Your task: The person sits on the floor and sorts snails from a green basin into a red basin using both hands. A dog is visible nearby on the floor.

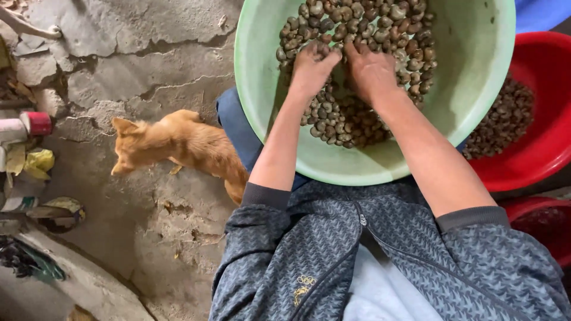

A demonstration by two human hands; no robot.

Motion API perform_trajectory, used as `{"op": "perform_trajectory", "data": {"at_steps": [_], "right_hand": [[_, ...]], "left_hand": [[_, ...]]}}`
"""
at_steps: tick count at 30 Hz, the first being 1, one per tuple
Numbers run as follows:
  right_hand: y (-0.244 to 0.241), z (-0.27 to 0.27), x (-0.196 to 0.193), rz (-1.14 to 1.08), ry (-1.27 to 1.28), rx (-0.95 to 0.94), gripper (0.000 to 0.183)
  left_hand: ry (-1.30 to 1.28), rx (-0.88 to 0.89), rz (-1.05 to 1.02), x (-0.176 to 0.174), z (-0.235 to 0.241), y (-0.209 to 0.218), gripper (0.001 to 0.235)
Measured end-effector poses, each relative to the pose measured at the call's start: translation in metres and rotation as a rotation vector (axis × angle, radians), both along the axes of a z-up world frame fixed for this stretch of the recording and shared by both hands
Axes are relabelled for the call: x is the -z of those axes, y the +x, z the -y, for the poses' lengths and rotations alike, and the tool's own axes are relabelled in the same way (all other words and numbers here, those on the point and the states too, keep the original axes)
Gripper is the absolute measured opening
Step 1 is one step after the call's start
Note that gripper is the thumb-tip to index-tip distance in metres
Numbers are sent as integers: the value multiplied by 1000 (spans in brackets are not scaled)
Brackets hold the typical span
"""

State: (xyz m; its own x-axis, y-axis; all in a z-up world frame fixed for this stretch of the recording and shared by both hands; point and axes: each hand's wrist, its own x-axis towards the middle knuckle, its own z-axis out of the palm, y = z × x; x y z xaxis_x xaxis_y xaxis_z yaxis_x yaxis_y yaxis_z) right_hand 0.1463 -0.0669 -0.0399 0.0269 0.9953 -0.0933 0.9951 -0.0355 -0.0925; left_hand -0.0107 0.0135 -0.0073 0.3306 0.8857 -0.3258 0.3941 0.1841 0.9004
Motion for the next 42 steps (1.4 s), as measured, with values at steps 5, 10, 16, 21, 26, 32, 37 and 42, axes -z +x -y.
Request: {"op": "perform_trajectory", "data": {"at_steps": [5,10,16,21,26,32,37,42], "right_hand": [[-1,-3,-1,65,-76,1,56],[10,2,-37,-465,129,149,27],[36,13,-78,-1502,-73,444,17],[55,25,-87,-2081,-132,549,35],[49,21,-97,-1800,83,884,38],[34,25,-83,-1099,236,516,20],[19,32,-48,-519,16,235,42],[11,28,-39,-163,-36,-25,27]], "left_hand": [[-531,105,798,-73,-3,-10,11],[-557,89,888,-62,-4,-12,26],[-536,-75,581,-42,-5,-8,27],[-462,11,346,-7,2,-6,22],[69,344,-257,-24,15,-2,19],[382,508,-664,15,19,-8,38],[476,551,-789,53,19,-13,60],[-349,148,-558,-26,15,3,82]]}}
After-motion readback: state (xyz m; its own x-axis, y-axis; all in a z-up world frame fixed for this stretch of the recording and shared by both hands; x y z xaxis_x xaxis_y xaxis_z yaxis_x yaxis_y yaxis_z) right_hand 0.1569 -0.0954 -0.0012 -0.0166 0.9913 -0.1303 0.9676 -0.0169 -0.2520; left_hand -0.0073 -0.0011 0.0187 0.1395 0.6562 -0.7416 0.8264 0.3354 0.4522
